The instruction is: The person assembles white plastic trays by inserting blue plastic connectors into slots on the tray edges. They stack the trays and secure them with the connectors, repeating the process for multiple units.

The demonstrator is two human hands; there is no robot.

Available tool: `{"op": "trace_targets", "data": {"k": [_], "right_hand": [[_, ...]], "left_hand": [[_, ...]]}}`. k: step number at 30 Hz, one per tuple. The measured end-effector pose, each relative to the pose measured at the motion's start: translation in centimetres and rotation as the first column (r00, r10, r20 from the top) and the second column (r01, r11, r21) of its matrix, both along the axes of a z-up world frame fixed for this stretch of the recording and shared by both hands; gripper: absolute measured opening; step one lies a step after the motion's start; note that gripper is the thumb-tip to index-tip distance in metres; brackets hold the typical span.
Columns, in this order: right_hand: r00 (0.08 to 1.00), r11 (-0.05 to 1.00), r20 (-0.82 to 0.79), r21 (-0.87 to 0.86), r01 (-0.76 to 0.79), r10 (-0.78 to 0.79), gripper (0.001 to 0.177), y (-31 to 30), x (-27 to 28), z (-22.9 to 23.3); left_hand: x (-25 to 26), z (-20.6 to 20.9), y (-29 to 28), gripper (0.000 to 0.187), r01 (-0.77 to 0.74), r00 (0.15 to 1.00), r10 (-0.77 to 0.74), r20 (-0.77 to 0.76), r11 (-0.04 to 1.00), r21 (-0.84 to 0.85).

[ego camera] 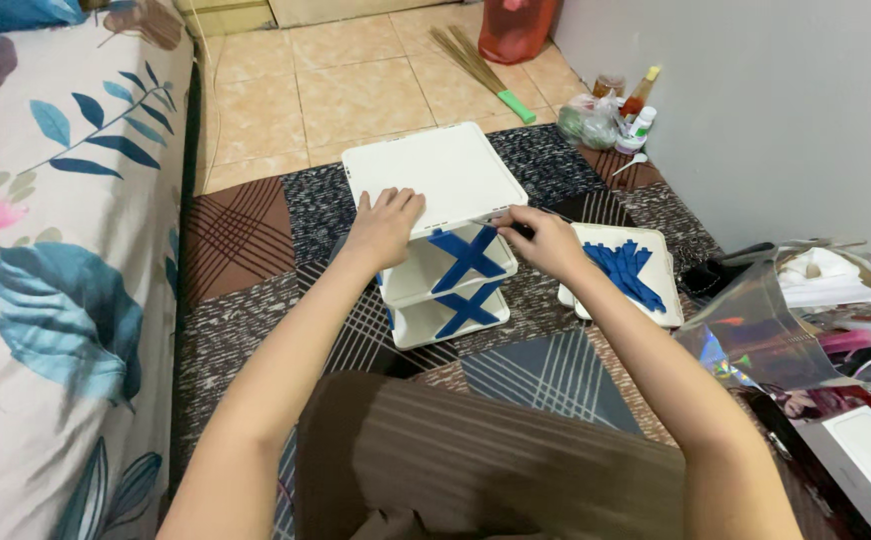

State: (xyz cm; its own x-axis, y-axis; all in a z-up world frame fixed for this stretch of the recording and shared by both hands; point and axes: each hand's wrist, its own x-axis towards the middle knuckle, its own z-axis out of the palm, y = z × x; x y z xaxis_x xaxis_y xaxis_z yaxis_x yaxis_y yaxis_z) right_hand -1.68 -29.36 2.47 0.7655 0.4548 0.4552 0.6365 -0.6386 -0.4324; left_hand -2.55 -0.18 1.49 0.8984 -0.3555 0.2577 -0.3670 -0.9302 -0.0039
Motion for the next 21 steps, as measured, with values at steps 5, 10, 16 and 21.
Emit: {"op": "trace_targets", "data": {"k": [5,10,16,21], "right_hand": [[0.967,0.977,-0.146,0.022,0.212,-0.207,0.028,-2.4,-2.0,-2.7],[0.977,0.978,-0.045,0.010,0.207,-0.206,0.027,-3.3,-1.8,-6.7],[0.959,0.954,-0.077,0.112,0.279,-0.272,0.023,-3.5,1.2,-8.2],[0.914,0.890,-0.113,0.209,0.406,-0.390,0.026,-3.7,4.6,-7.1]], "left_hand": [[-0.5,0.9,-0.6,0.089,-0.045,0.979,0.030,-0.201,0.996,-0.073],[0.6,0.7,-1.6,0.095,0.067,0.972,-0.080,-0.222,0.996,-0.067],[2.2,-0.2,-5.1,0.090,-0.064,0.951,-0.008,-0.309,0.974,-0.220],[2.8,0.5,-12.4,0.083,-0.277,0.915,0.184,-0.358,0.933,-0.229]]}}
